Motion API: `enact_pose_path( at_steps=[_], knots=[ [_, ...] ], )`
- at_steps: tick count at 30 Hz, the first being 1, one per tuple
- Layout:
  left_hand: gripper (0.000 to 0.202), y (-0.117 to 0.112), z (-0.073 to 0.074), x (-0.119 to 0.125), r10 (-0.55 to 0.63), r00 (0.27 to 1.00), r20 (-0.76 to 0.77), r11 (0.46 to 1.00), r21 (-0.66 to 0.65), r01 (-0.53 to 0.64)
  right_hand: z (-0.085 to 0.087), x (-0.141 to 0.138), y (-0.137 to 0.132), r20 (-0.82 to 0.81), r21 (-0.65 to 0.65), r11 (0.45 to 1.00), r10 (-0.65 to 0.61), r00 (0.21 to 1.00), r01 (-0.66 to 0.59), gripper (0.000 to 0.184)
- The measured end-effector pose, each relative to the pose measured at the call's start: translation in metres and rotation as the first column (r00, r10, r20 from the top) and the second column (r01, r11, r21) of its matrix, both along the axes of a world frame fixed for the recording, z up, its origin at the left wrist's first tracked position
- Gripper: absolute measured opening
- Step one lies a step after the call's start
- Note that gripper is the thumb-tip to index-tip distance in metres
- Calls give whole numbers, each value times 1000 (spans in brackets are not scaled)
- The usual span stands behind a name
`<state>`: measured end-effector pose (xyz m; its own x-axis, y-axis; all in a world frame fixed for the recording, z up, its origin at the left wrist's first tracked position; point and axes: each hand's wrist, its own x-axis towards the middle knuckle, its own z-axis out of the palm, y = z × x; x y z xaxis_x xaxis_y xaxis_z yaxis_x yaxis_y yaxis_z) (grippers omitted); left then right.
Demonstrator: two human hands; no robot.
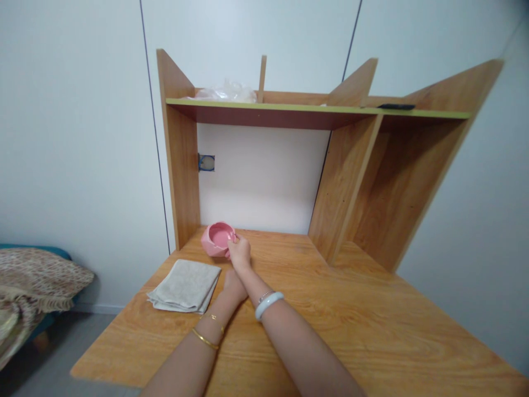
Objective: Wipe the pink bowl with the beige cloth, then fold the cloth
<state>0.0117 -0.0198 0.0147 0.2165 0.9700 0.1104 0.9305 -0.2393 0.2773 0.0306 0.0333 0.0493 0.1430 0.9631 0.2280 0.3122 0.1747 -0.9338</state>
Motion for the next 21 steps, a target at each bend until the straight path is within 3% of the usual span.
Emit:
enact_pose_path(
  at_steps=[3, 12, 21],
  knots=[
    [32, -5, 6, -2, -10, 999, -45, 1000, -3, 10, 4, 27, 6, -43, 23, 999, -38, 998, 39, 31],
    [39, -8, 19, -4, -36, 984, -175, 999, -28, 32, 1, 110, 9, -39, -92, 991, -97, 995, 93, 20],
    [37, -8, 21, -4, -5, 986, -164, 999, -37, -1, 2, 145, -15, -15, -147, 988, -58, 998, 56, 27]
  ],
)
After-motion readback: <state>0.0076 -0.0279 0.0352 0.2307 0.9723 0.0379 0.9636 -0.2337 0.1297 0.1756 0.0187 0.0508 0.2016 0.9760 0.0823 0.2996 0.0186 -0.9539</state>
